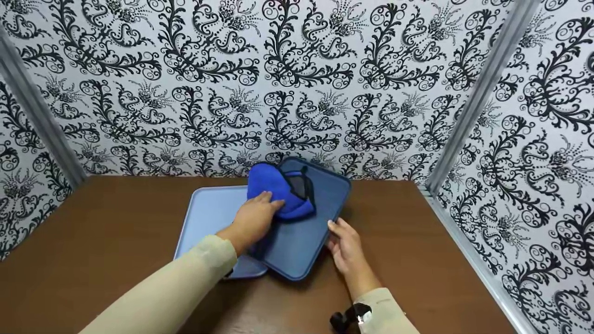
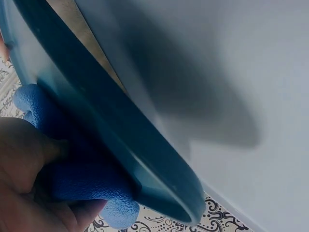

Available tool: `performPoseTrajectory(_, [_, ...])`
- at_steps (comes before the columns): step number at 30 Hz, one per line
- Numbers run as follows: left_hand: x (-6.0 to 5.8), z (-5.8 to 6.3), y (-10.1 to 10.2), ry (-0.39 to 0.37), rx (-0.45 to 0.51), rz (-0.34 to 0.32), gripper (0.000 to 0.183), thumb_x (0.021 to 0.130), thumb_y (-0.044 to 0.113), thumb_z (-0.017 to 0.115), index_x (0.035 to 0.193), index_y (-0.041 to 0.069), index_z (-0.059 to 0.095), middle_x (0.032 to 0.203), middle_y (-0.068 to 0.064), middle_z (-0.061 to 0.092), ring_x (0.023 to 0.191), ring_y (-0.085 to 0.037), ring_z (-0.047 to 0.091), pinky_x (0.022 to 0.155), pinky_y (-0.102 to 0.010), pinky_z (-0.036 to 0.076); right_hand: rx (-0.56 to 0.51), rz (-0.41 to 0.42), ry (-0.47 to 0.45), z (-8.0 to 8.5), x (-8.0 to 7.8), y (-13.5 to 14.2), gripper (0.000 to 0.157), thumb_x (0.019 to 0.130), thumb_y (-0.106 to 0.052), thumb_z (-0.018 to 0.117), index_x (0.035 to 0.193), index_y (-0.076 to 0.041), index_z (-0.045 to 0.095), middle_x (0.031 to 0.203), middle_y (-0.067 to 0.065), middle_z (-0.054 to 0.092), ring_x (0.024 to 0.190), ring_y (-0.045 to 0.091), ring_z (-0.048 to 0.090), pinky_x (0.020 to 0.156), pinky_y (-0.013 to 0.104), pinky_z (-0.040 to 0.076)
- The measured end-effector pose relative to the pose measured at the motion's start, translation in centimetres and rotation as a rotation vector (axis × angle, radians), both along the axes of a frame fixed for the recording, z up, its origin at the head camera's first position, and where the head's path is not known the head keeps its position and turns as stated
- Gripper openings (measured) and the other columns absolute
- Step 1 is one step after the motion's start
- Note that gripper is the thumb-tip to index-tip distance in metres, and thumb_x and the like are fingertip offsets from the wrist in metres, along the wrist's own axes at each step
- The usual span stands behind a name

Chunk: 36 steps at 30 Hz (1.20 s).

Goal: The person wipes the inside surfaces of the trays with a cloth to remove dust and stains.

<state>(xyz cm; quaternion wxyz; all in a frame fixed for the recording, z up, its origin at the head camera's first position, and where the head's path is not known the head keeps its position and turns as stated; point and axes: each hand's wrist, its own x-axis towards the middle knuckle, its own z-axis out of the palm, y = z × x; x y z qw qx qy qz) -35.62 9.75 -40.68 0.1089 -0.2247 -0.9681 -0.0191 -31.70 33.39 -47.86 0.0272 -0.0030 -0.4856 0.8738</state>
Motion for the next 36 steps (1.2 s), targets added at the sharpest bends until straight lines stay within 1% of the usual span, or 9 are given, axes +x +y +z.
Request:
performPoseTrajectory(4, [-0.3,-0.2,0.0,-0.013,0.035,0.017,0.045,0.105,0.012,0.042,0.145,0.024,0.061,0.150,-0.019,0.058,0.144,-0.033,0.053,0.116,-0.043,0.046,-0.001,0.017,0.012,0.0,0.1,0.1,0.024,0.108,-0.004,0.046,0.116,-0.009,0.069,0.102,0.001,0.078,0.091,0.012,0.076,0.081,0.025,0.062])
performPoseTrajectory(11, [-0.8,-1.0,0.4,-0.046,0.215,0.043,0.045,0.102,0.008,0.049,0.146,0.015,0.057,0.147,-0.014,0.062,0.141,-0.029,0.056,0.112,-0.048,0.050,-0.019,0.013,0.001,0.0,0.2,0.2,0.028,0.108,-0.002,0.044,0.115,-0.009,0.070,0.103,0.003,0.079,0.091,0.013,0.077,0.081,0.028,0.063])
performPoseTrajectory(14, [-0.8,-1.1,0.8,-0.024,0.285,0.064,0.043,0.102,0.008,0.051,0.144,0.011,0.059,0.142,-0.013,0.066,0.136,-0.027,0.060,0.109,-0.047,0.052,-0.020,0.016,0.007,-0.1,0.2,0.2,0.027,0.108,-0.003,0.044,0.115,-0.009,0.069,0.103,0.003,0.079,0.091,0.014,0.077,0.081,0.028,0.063])
performPoseTrajectory(17, [-0.8,-1.3,1.1,0.028,0.333,0.076,0.034,0.101,0.010,0.057,0.133,0.008,0.066,0.131,-0.013,0.072,0.124,-0.027,0.068,0.101,-0.046,0.057,-0.019,0.014,0.010,0.0,0.1,0.1,0.025,0.108,-0.003,0.045,0.115,-0.008,0.068,0.102,0.003,0.079,0.091,0.014,0.077,0.081,0.028,0.063])
performPoseTrajectory(21, [-0.5,-1.5,1.4,0.076,0.362,0.069,0.015,0.099,0.019,0.065,0.109,0.010,0.072,0.116,-0.011,0.077,0.108,-0.028,0.074,0.088,-0.046,0.061,-0.009,0.008,0.002,0.0,0.1,-0.3,0.024,0.107,-0.003,0.045,0.116,-0.007,0.068,0.101,0.003,0.078,0.091,0.013,0.077,0.082,0.027,0.063])
performPoseTrajectory(23, [-0.2,-1.5,1.6,0.083,0.385,0.051,0.013,0.098,0.021,0.066,0.104,0.010,0.071,0.113,-0.011,0.078,0.105,-0.028,0.075,0.086,-0.046,0.061,-0.003,0.005,0.001,0.0,0.2,-0.4,0.025,0.108,-0.003,0.045,0.116,-0.008,0.068,0.102,0.002,0.078,0.092,0.012,0.077,0.083,0.026,0.062])
performPoseTrajectory(27, [0.2,-1.2,2.0,0.064,0.417,0.019,0.015,0.100,0.022,0.065,0.107,0.010,0.072,0.113,-0.010,0.078,0.109,-0.027,0.074,0.090,-0.046,0.061,-0.004,-0.008,-0.005,0.0,0.1,-0.6,0.027,0.108,-0.003,0.043,0.116,-0.008,0.068,0.102,0.001,0.078,0.092,0.012,0.076,0.082,0.026,0.061])
performPoseTrajectory(31, [0.6,-0.8,2.5,0.025,0.422,0.026,0.015,0.101,0.024,0.064,0.105,0.011,0.071,0.112,-0.010,0.078,0.107,-0.028,0.074,0.088,-0.047,0.061,-0.003,-0.025,-0.019,0.0,0.0,-0.8,0.025,0.107,-0.002,0.044,0.117,-0.006,0.067,0.099,0.002,0.078,0.089,0.013,0.076,0.080,0.026,0.062])
performPoseTrajectory(36, [0.8,-0.9,3.3,0.001,0.411,0.028,0.017,0.103,0.026,0.061,0.103,0.012,0.070,0.111,-0.009,0.078,0.104,-0.029,0.074,0.086,-0.047,0.061,0.008,-0.025,-0.026,0.0,0.2,-0.9,0.024,0.107,-0.002,0.045,0.116,-0.006,0.067,0.096,0.001,0.077,0.087,0.012,0.075,0.079,0.025,0.061])
